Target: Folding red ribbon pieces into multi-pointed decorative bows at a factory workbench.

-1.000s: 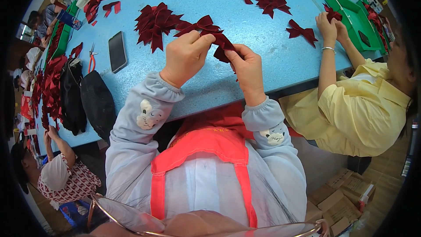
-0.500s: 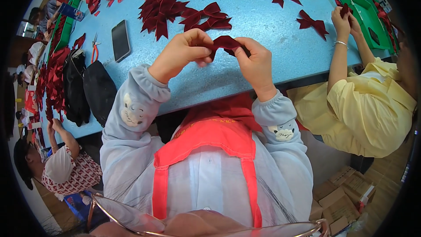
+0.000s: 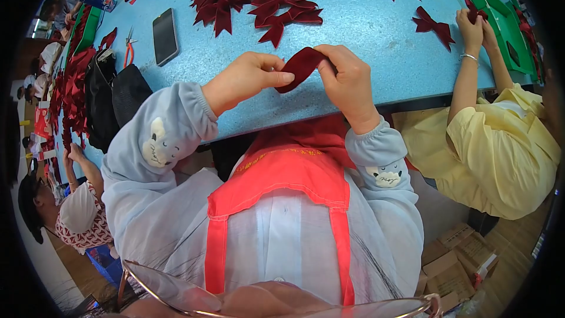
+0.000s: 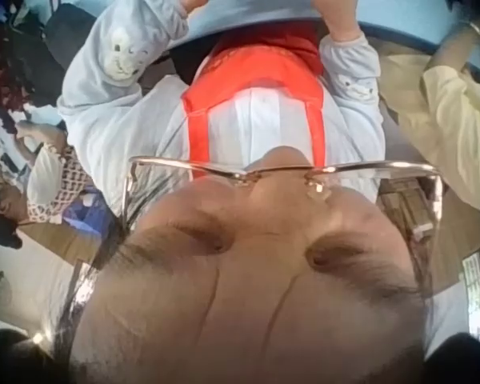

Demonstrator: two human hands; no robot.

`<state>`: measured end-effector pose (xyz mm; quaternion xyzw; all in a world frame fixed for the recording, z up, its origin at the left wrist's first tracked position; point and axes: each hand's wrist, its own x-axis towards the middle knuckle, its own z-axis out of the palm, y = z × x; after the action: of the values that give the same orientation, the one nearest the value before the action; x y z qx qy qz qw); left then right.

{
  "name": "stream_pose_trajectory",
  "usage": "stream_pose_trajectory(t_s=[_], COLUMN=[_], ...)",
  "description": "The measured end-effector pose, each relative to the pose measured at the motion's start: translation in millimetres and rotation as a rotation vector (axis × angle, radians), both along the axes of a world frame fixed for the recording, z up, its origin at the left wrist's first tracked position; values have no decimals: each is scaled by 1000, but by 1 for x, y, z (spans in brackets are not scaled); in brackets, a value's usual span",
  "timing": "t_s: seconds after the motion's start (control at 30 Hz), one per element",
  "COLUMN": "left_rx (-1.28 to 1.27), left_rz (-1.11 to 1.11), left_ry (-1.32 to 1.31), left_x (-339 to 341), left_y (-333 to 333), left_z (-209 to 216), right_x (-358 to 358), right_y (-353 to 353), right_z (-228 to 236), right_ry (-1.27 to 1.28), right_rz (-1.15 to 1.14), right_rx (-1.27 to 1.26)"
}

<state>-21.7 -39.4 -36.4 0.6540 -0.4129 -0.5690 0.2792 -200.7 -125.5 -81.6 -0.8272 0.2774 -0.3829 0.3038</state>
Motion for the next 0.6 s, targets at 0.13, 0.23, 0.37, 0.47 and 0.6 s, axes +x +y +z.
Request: stream_pose_trajectory(t_s=[0.13,0.23,0.37,0.47,0.6], left_rx=[166,265,138,27,-210], left_rz=[5,122,235,328,439], left_ry=[26,223,465,445,456], left_x=[5,9,7,9,-2], left_y=[2,5,8,2,-12], left_z=[6,4,-2,4,6], right_x=[0,2,2,5,11], right_y=[4,7,7,7,9], right_z=[-2,-3,-5,-7,-6], right_ry=[26,43,49,14,-18], right_rz=[35,45,44,57,33], right_rx=[-27,-28,-34,-57,-30])
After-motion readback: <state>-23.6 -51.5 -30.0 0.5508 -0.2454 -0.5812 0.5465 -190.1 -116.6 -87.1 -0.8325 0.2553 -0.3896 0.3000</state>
